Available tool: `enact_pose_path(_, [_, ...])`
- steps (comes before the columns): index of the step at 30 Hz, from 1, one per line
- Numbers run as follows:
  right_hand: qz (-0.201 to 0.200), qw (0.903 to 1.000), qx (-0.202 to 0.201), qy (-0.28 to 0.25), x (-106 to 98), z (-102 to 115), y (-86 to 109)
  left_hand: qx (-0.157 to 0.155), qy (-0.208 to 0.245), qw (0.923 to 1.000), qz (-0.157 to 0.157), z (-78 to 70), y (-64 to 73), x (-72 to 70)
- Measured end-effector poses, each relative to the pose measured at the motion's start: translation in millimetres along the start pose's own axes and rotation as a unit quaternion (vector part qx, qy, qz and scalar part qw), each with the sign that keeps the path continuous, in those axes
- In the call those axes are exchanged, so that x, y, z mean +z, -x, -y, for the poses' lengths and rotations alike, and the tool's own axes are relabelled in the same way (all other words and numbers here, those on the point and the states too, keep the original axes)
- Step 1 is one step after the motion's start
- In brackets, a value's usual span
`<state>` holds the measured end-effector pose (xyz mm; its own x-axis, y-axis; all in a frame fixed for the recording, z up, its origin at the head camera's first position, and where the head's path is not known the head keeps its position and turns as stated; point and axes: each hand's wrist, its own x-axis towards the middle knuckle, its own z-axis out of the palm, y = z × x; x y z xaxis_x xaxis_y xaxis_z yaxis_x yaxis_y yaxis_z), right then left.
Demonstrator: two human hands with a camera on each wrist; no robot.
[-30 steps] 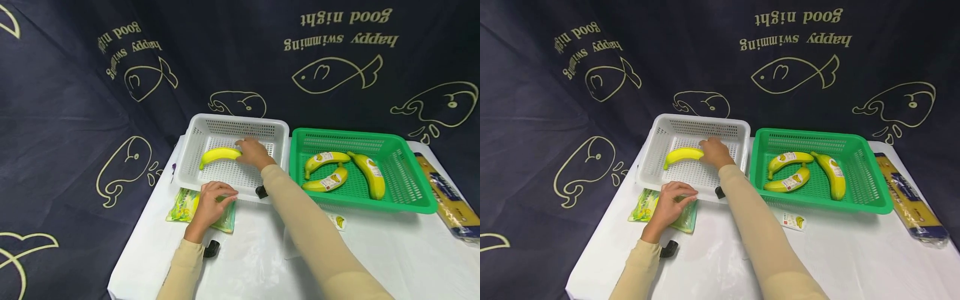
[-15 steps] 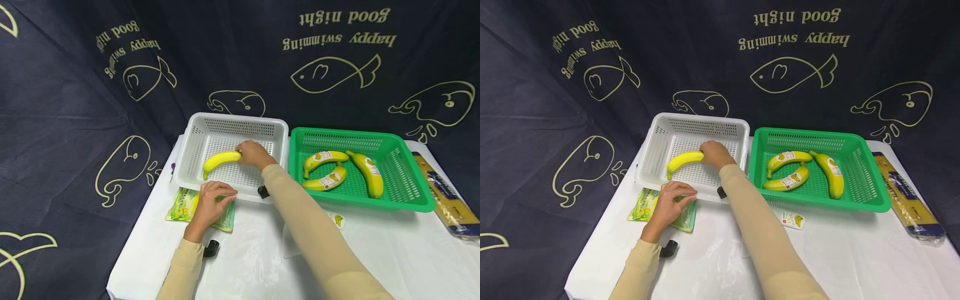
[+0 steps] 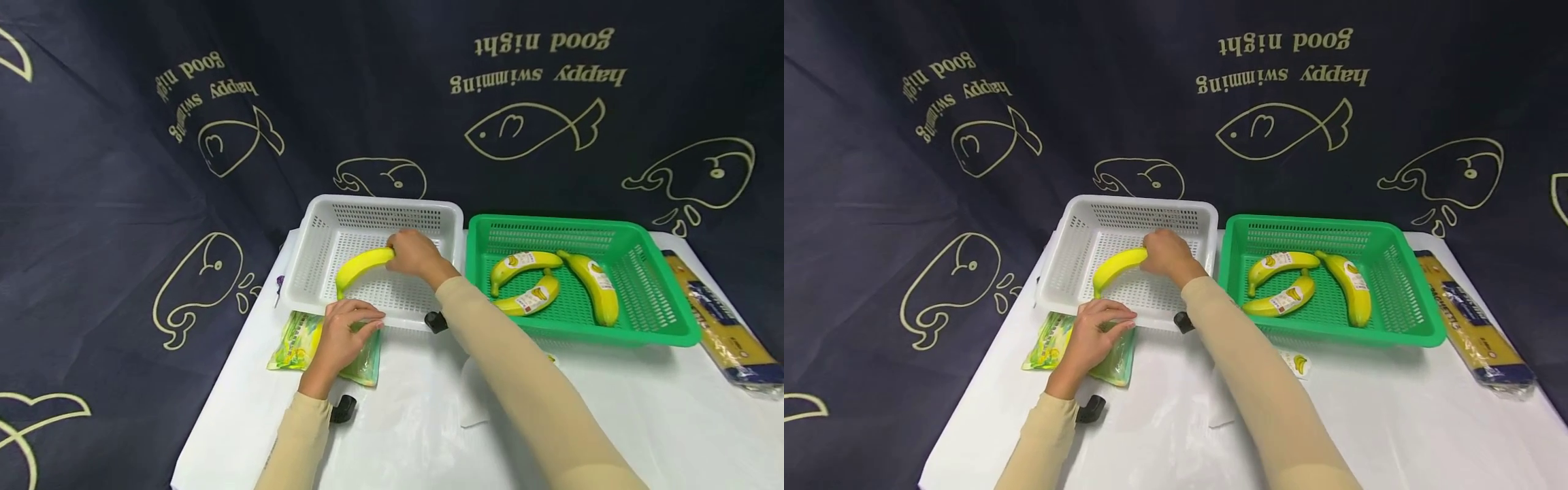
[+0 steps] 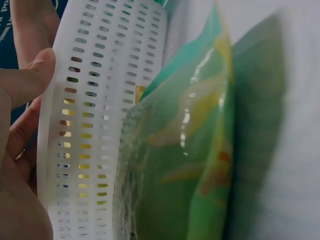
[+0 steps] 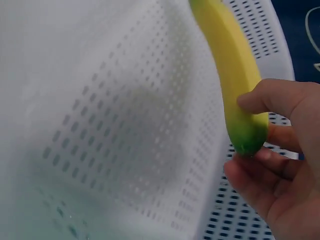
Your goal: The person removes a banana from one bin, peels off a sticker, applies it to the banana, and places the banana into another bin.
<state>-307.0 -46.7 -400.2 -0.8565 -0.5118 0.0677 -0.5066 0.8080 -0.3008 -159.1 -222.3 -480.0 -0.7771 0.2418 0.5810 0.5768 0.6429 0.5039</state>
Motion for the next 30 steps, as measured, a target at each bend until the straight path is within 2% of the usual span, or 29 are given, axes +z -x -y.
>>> enact_pose_path(4, [-0.015, 0.9997, 0.011, -0.012, -9.3, 1.8, 11.5, 0.003, -0.004, 1.0, -0.006, 0.5, -2.6, -1.7])
enact_pose_path(10, [-0.07, 0.994, 0.027, -0.079, -26.4, -11.6, 30.6, 0.011, -0.01, 0.9999, -0.007, 0.9, -14.5, -0.8])
enact_pose_path(19, [-0.129, 0.9753, 0.051, -0.172, -37.7, -38.5, 53.6, -0.013, -0.014, 0.9998, 0.002, 0.1, -25.2, -1.5])
enact_pose_path(26, [-0.153, 0.957, 0.077, -0.234, -42.6, -57.5, 73.5, 0.007, -0.025, 0.9996, -0.009, 1.5, -25.9, 1.1])
enact_pose_path(30, [-0.164, 0.9504, 0.081, -0.251, -44.5, -67.5, 89.4, 0.01, -0.026, 0.9995, -0.012, 2.0, -26.7, 2.7])
